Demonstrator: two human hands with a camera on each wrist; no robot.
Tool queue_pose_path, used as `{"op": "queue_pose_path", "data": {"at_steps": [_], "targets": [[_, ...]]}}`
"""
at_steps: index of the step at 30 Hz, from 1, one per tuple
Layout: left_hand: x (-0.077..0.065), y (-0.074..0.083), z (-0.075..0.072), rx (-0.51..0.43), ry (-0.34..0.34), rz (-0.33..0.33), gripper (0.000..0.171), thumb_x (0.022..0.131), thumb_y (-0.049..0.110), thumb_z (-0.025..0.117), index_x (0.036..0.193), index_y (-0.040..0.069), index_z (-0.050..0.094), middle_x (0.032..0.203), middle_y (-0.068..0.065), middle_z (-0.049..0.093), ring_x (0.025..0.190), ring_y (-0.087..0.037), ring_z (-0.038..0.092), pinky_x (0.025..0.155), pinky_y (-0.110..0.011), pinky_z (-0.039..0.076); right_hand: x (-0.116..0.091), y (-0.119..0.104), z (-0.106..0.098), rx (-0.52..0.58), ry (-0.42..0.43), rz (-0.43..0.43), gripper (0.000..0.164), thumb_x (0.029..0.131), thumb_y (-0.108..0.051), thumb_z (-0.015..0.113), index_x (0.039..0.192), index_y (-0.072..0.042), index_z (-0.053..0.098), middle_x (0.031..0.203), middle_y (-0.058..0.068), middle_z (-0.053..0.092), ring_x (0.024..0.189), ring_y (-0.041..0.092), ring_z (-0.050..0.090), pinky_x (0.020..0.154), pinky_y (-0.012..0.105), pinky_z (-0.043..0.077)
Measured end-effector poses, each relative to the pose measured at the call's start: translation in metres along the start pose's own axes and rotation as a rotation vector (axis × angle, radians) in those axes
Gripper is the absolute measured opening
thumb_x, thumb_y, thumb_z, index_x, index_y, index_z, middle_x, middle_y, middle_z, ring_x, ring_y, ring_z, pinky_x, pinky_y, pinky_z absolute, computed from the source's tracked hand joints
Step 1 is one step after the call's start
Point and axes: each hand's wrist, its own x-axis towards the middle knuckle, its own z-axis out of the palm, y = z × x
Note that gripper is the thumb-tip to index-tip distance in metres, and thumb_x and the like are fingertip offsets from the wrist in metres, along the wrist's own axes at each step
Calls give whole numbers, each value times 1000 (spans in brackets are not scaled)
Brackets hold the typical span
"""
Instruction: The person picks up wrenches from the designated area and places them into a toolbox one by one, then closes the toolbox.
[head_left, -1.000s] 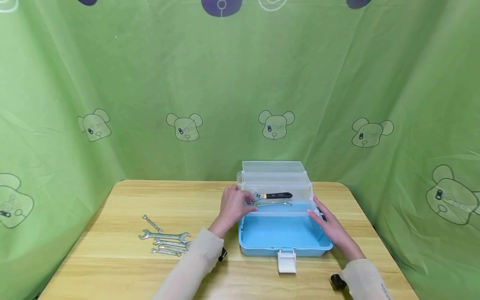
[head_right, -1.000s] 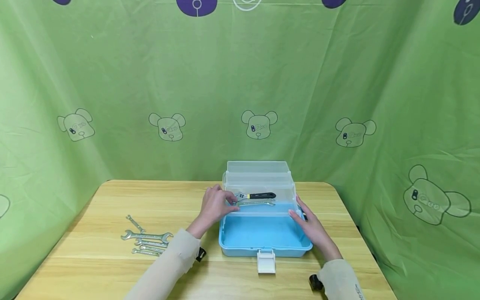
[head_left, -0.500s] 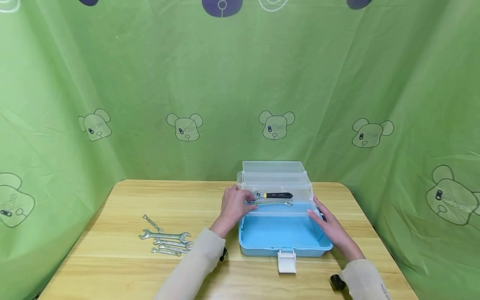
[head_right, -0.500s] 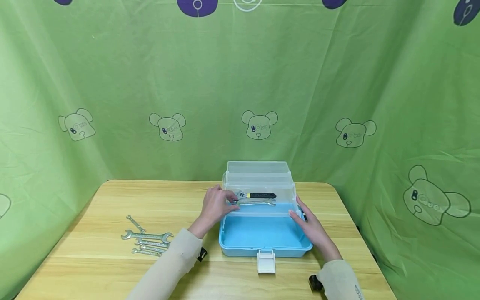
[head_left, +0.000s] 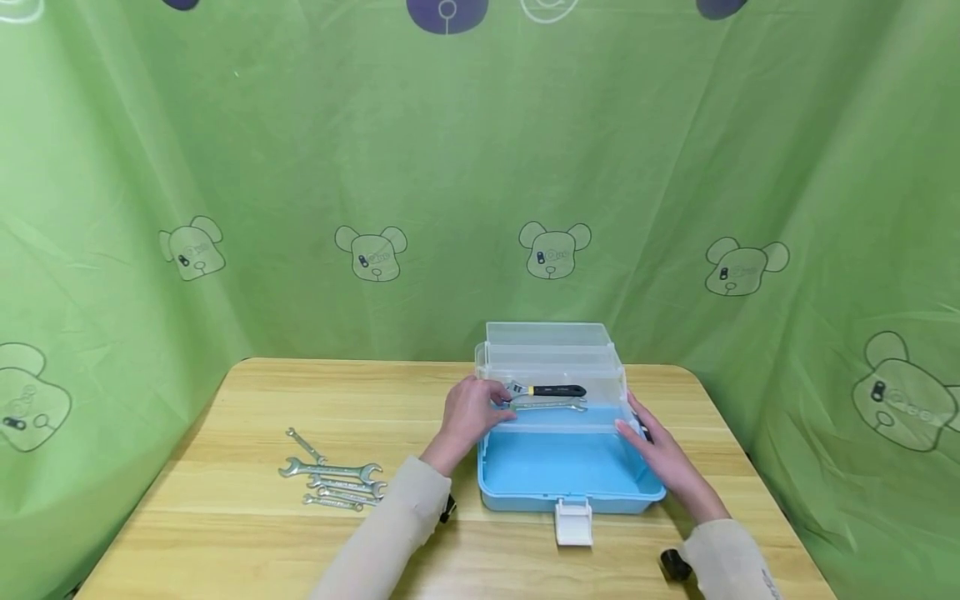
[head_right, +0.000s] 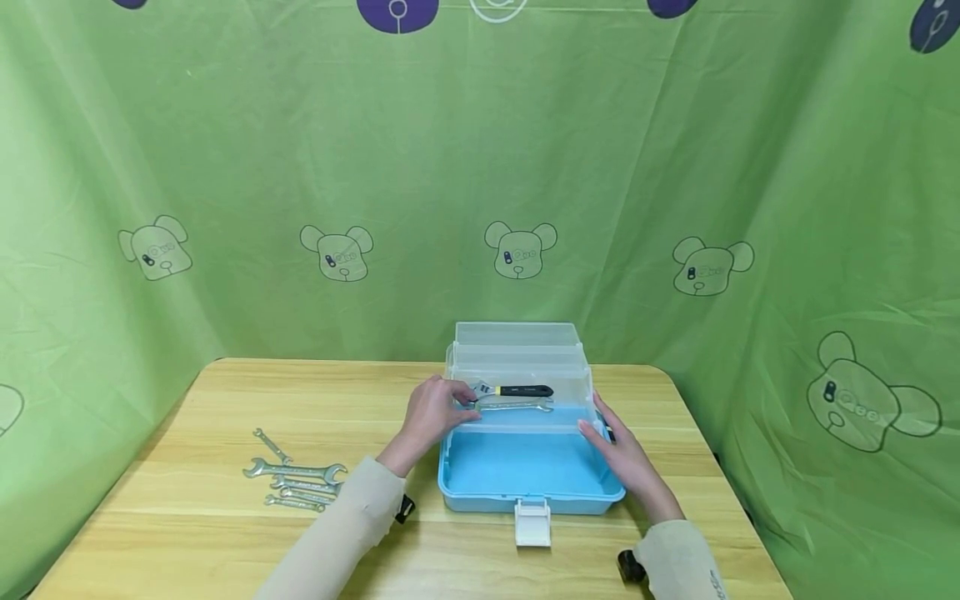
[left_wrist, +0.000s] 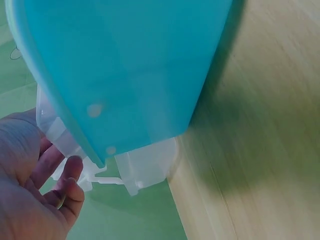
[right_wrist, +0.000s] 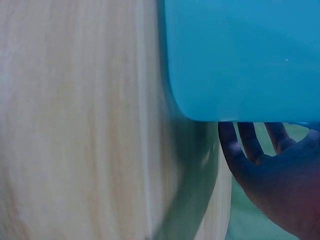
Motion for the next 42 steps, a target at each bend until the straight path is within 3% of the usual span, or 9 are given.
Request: {"op": "queue_pose_path", "data": {"at_steps": [19,29,36,42], "targets": [[1,-1,2,57,19,40,28,76,34,93,99,21,83,89,7,80,87,-14,68,70,-24,50,2,0,1,-24,6,4,85,104,-62,47,166,-34,-5,174,18,-6,155,56,0,118,79,12],[-5,-5,0,12,12,67,25,87,37,85,105,20,80,95,6,80,87,-14,69,71,-25,50,2,1,2,-2,-3,13,85,103,-62,48,165,-36,-4,174,17,-6,155,55,-1,118,80,12],[-20,-9,-15,-6,-25,135,36,99,36,71,130,19,70,123,2,74,109,-20,71,85,-38,60,2,1,0,-6,0,30,86,103,-64,46,165,-37,-7,174,17,-9,155,56,-2,116,82,11],[-46,-30,-43,-45,-41,161,39,99,34,71,135,17,66,129,-1,71,100,-20,71,82,-34,60,3,1,0,-8,-6,35,86,103,-66,46,164,-38,-7,173,17,-10,155,57,-3,115,82,11]]}}
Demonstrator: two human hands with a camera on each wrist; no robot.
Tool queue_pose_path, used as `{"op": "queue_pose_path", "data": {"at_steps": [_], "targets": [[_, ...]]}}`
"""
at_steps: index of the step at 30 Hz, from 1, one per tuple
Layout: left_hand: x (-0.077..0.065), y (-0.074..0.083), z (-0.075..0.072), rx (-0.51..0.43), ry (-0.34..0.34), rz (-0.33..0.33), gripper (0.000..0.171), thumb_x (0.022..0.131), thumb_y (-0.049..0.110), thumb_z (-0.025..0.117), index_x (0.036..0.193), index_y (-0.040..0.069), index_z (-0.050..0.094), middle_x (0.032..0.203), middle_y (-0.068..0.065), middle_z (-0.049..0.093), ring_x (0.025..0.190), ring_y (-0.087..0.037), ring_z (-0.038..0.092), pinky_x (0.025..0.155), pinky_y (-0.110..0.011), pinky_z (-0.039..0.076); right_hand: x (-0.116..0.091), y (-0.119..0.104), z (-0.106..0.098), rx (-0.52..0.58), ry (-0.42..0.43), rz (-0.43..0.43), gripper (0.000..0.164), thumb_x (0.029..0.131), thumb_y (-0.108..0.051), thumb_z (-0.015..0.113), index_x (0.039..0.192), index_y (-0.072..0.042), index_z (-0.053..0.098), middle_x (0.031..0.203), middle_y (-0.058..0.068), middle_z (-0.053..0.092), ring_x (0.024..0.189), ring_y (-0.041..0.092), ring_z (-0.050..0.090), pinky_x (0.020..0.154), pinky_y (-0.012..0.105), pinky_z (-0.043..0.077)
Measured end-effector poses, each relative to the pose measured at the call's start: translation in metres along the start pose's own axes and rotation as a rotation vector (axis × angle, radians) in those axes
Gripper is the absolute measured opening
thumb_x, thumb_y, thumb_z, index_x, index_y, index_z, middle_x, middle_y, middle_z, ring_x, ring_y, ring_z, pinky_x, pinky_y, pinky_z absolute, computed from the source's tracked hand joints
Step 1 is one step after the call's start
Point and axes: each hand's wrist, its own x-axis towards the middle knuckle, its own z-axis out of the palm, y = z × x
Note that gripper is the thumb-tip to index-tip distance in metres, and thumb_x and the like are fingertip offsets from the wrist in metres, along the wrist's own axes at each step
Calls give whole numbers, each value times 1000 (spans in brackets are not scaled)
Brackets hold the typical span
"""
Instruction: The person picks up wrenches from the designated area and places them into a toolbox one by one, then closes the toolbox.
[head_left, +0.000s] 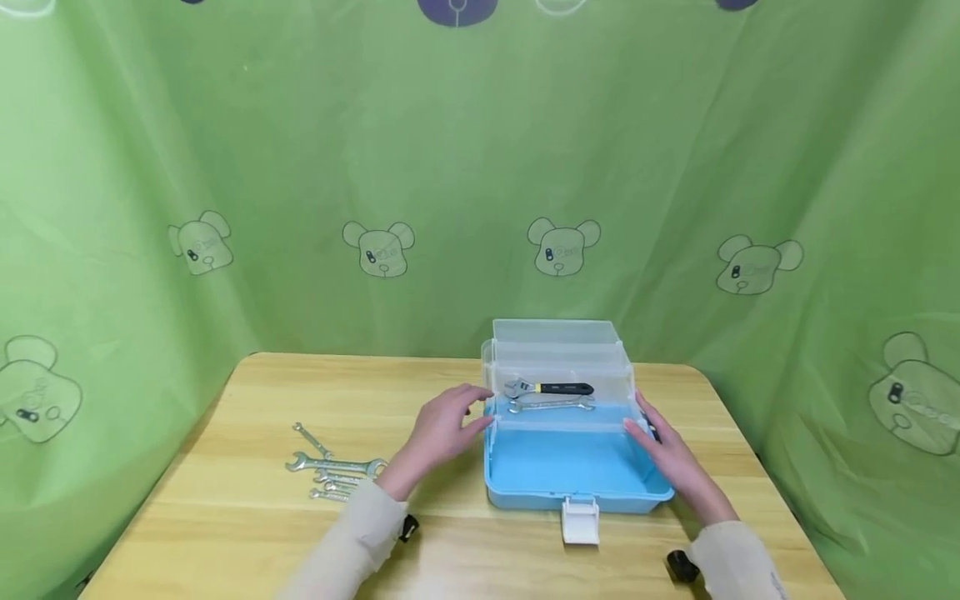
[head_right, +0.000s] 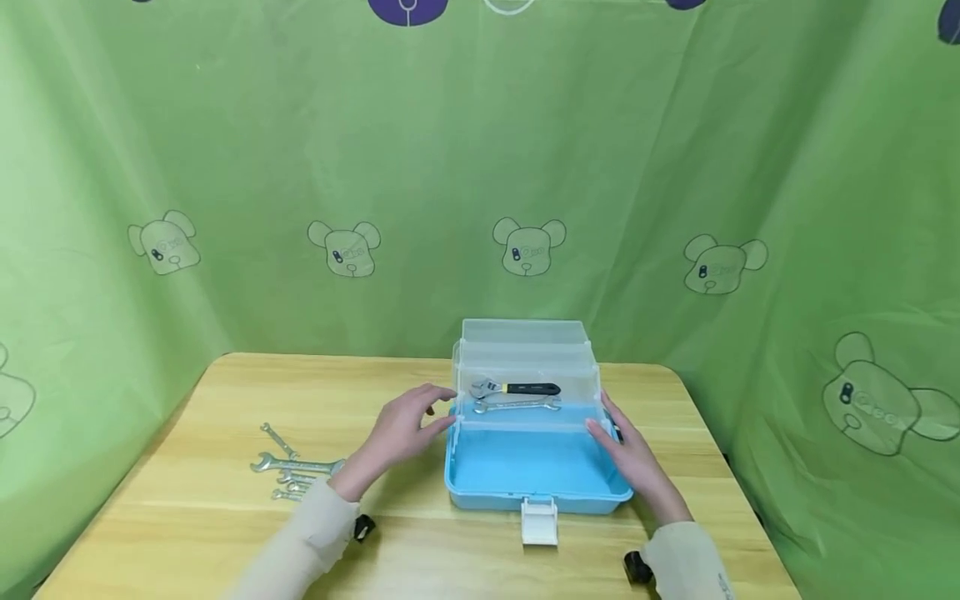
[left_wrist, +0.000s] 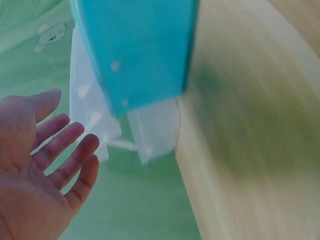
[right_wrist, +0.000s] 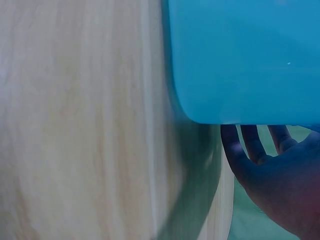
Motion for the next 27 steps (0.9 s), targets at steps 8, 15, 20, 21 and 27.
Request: {"op": "queue_pose_path", "data": {"at_steps": [8,15,20,21,27], "targets": [[-53,-46,-40,63,-79,20,42,97,28,74,136,14,65,131,-4,71,108,-23,70,94,-43,59,-1,4,-1,-21,4,-14,83,104,-64,45,163,-40,-8,173,17,-11,154,58,-4,114,84,10],[-111,-100,-74,82,-84,-129,42,94,22,77,133,12,67,131,-7,71,107,-27,70,93,-50,59,2,0,-1,0,-1,-13,84,103,-65,45,163,-41,-9,173,17,-12,154,58,-5,114,84,10],[-143,-131,-91,99,-75,-188,41,91,19,79,129,11,69,129,-9,71,112,-31,68,101,-57,54,3,0,-1,11,5,-17,85,103,-64,46,164,-38,-8,174,15,-11,155,56,-5,114,84,8],[-149,-136,-94,102,-68,-197,41,90,19,79,129,11,69,128,-10,71,114,-32,68,103,-59,53,2,0,-1,10,4,-18,85,103,-64,46,164,-38,-8,174,15,-11,155,56,-5,114,84,8],[-171,-163,-105,127,-46,-215,39,87,16,82,124,9,71,126,-13,72,119,-39,65,104,-63,50,1,1,1,7,4,-23,84,104,-62,46,164,-39,-8,173,17,-10,155,56,-5,114,83,9]]}}
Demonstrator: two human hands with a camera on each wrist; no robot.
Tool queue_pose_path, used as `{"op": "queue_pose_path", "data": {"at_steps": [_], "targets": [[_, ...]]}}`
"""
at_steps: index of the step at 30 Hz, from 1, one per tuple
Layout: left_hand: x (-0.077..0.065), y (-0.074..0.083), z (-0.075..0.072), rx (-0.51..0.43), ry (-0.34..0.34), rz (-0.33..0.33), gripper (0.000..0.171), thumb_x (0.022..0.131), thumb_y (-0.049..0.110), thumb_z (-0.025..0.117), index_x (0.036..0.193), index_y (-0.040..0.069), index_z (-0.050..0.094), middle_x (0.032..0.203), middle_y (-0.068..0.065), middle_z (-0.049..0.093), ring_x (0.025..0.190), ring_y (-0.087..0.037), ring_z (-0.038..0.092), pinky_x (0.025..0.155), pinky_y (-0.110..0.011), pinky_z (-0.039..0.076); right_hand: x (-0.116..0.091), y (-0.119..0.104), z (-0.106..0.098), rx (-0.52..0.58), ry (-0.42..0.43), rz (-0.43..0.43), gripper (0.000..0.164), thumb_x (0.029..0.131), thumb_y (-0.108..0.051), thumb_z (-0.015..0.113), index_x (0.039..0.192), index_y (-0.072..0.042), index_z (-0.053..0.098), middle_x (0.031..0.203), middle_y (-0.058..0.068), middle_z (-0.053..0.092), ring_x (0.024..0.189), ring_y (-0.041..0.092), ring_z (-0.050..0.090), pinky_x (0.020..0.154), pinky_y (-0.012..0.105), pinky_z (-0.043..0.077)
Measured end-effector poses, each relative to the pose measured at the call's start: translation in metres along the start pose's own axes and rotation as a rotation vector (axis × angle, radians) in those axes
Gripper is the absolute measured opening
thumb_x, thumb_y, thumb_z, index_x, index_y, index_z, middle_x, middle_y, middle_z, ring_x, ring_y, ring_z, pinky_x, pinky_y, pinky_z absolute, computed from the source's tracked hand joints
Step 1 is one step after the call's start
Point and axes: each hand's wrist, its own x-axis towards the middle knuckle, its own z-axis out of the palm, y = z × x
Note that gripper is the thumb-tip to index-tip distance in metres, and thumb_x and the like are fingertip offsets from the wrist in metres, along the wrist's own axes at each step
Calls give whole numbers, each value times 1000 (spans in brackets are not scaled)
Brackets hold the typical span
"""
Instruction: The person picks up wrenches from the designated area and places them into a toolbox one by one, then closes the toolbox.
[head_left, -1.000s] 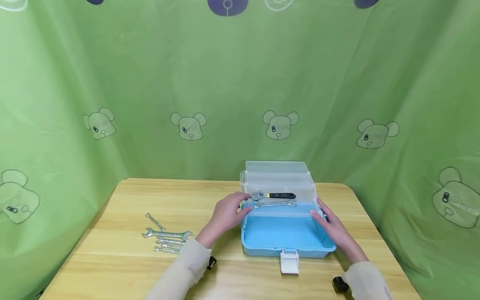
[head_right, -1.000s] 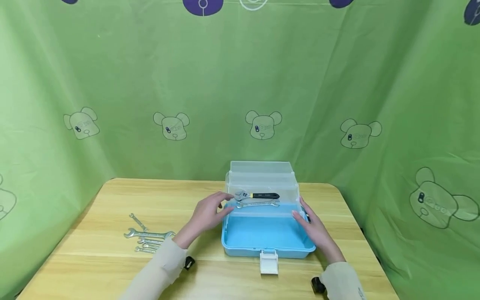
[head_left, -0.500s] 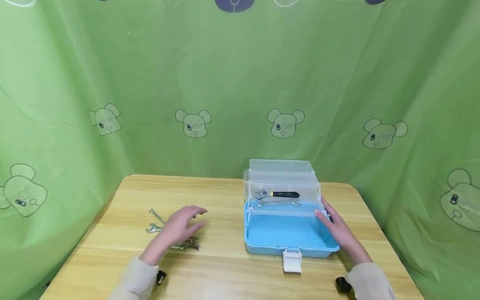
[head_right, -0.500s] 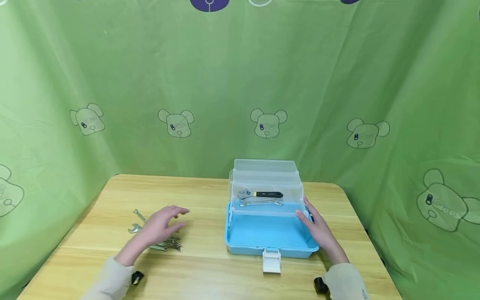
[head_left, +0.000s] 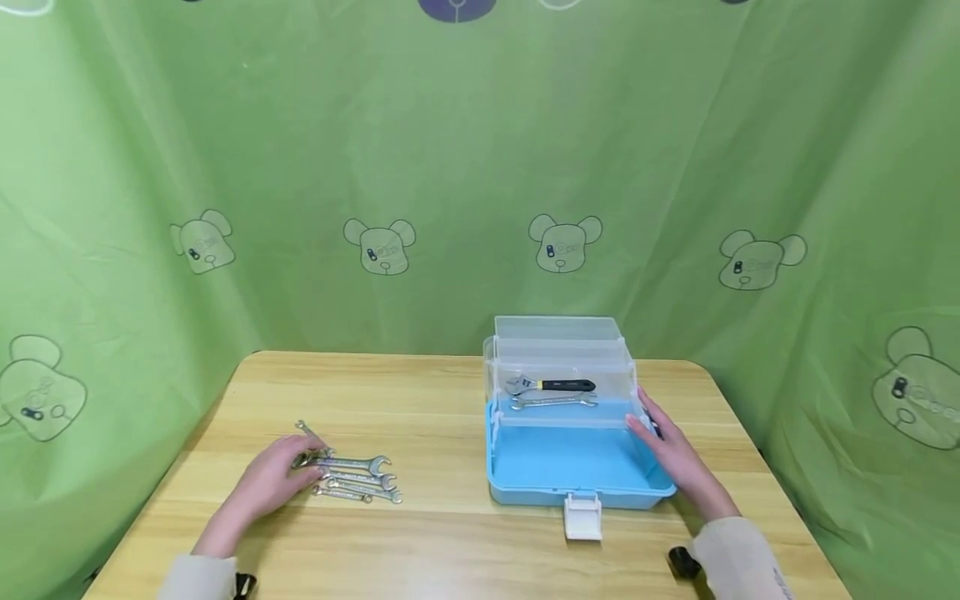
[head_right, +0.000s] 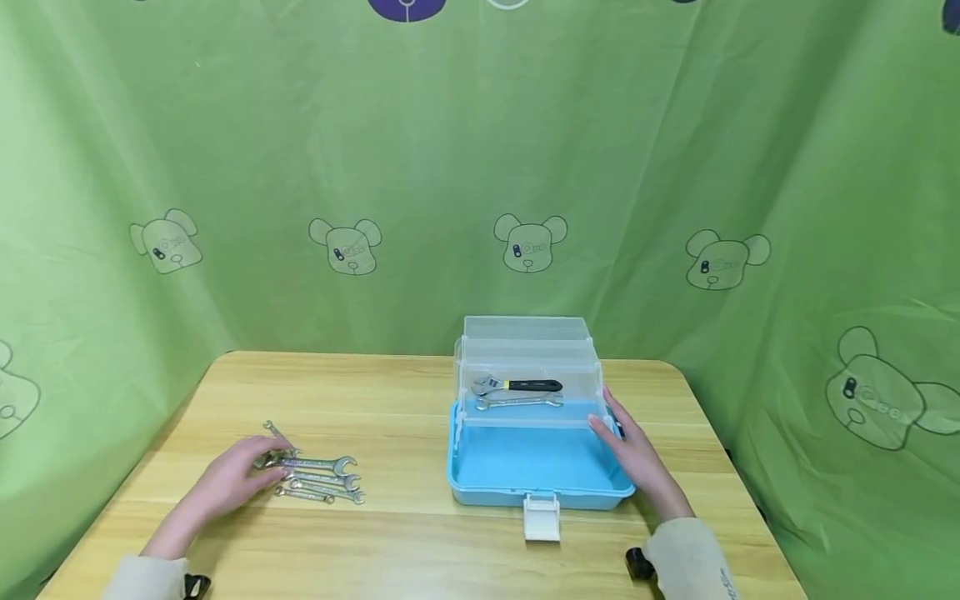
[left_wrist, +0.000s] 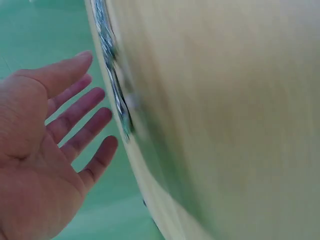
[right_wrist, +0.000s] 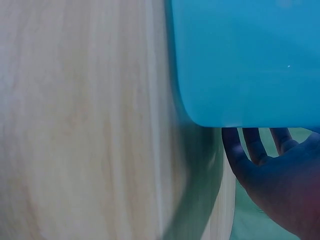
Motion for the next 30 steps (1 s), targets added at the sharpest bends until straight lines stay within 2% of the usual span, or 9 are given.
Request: {"op": "queue_pose_path", "data": {"at_steps": [4,10,16,20,24,30], "targets": [[-3,-10,-1,16,-12,-20,36,86,15,82,120,11,73,124,-13,72,118,-40,65,103,-64,50,0,0,1,-2,6,-5,85,104,-64,46,164,-38,-8,174,16,-10,155,56,-4,114,83,9],[-3,-18,-3,19,-14,-33,36,84,12,83,119,8,73,120,-15,73,114,-41,66,100,-65,51,0,0,1,4,7,-12,83,104,-63,46,164,-39,-6,174,15,-9,155,56,-4,115,83,9],[0,-21,-5,13,-23,-24,32,83,6,82,114,5,74,113,-14,74,109,-40,68,101,-65,51,0,1,2,10,9,-8,81,104,-63,45,163,-44,-6,174,14,-9,155,56,-4,114,83,9],[1,-21,-8,20,-18,-9,29,83,3,80,111,5,75,111,-13,75,109,-41,68,101,-66,50,0,1,2,12,14,-4,84,103,-65,46,164,-42,-6,174,14,-8,155,56,-3,115,83,9],[3,-22,-11,3,-34,0,26,83,2,81,107,7,76,105,-9,75,101,-34,69,97,-61,54,0,2,2,12,13,-3,85,103,-65,46,165,-39,-6,174,14,-8,155,56,-3,114,84,9],[6,-26,-13,-15,-135,-4,22,82,4,82,101,10,73,96,-1,72,89,-20,65,86,-50,58,-2,1,2,21,14,-5,84,103,-64,46,165,-39,-5,174,15,-9,155,56,-3,114,84,10]]}}
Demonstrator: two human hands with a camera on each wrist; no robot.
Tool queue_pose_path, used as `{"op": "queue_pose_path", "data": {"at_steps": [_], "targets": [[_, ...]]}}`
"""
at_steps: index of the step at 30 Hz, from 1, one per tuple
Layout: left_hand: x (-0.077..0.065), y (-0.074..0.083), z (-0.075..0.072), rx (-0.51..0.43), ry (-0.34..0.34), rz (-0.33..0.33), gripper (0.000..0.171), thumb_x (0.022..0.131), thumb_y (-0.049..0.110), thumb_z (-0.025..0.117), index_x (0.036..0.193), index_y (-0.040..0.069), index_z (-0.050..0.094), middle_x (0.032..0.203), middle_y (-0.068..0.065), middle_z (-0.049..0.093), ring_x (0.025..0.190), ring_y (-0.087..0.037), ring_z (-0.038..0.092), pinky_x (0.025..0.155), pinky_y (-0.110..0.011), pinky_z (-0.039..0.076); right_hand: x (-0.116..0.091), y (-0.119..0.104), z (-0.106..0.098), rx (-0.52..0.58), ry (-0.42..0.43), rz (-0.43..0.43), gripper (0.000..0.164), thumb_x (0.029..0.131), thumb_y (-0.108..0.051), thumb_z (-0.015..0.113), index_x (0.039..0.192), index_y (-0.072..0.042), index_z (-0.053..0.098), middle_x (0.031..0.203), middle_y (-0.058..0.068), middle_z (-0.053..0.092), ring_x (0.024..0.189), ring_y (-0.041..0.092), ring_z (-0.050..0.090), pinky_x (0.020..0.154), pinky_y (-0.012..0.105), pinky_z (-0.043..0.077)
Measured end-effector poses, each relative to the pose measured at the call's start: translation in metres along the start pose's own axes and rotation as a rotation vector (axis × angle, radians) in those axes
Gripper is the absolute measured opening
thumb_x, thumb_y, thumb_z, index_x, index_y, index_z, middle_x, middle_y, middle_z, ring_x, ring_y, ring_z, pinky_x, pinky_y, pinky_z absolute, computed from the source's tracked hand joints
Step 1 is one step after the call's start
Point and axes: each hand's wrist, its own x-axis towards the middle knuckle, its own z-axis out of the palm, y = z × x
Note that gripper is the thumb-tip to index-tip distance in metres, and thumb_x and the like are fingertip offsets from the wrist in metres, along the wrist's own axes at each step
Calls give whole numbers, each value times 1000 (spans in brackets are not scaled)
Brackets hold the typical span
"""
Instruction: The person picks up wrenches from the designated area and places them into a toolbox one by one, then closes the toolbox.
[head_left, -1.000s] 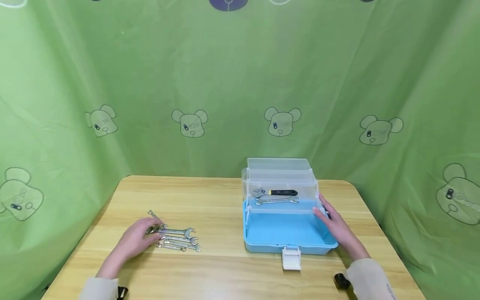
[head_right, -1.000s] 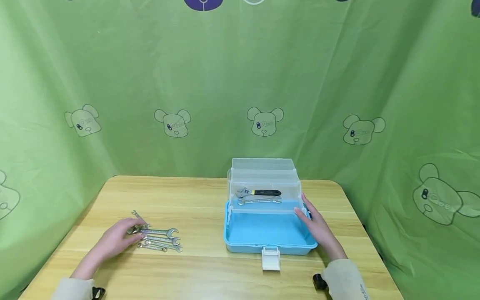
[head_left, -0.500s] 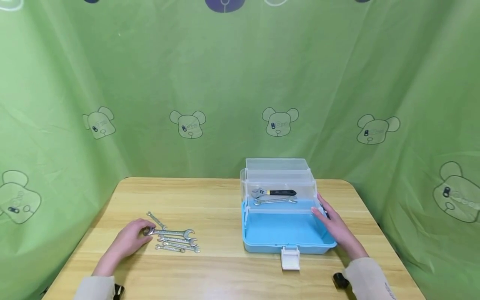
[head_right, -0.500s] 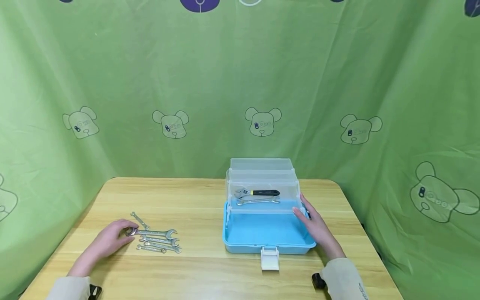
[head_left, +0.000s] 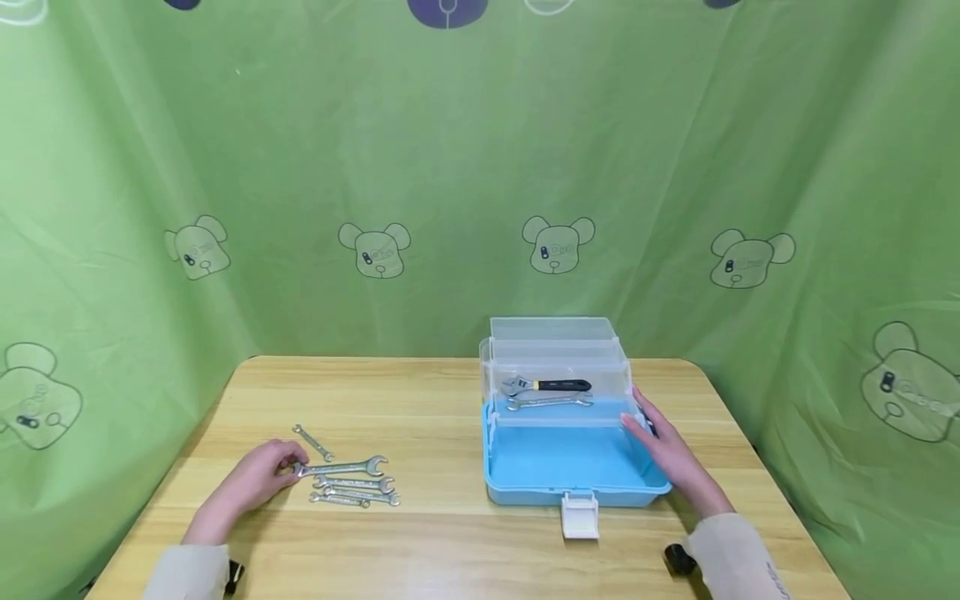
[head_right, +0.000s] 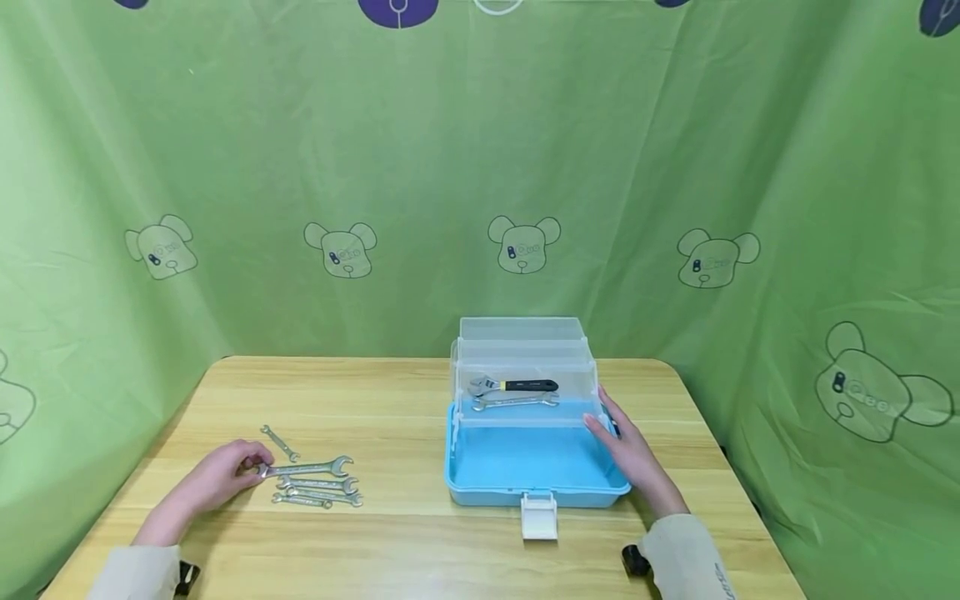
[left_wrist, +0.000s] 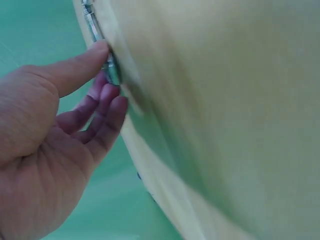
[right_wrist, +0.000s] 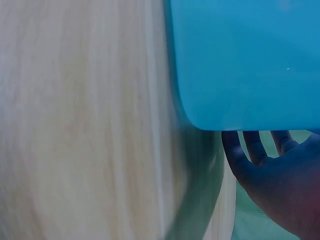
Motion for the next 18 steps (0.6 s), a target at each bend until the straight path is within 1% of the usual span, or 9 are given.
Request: {"op": "queue_pose_path", "data": {"at_steps": [4,8,11,15,18], "targets": [[4,-1,-3,-20,-51,-5,23,81,3,82,99,8,70,92,0,70,86,-18,65,83,-44,59,0,0,0,0,0,0,83,104,-64,45,164,-40,-6,174,16,-10,154,57,-4,113,85,9],[6,3,-8,-84,-117,-18,23,80,-1,81,96,5,66,90,0,68,84,-16,63,79,-35,58,0,-1,-1,0,1,6,82,103,-64,45,163,-42,-7,174,15,-9,155,56,-4,113,84,9],[9,5,-12,-123,-171,-16,22,82,-3,79,95,4,63,89,-1,66,83,-15,60,76,-30,55,0,-2,-1,5,2,16,82,103,-65,46,163,-44,-7,174,14,-9,155,56,-4,114,84,10],[12,8,-15,-159,-229,-30,21,84,-4,77,96,3,61,88,-3,63,82,-14,55,72,-25,51,-1,-2,-1,10,-3,13,82,104,-64,46,163,-42,-7,174,15,-10,155,57,-4,114,84,10],[11,10,-15,-172,-255,-34,21,84,-4,77,95,2,61,87,-4,61,80,-14,53,71,-24,50,-1,0,0,10,-6,10,82,104,-63,46,163,-43,-6,174,15,-9,155,57,-3,114,84,10]]}}
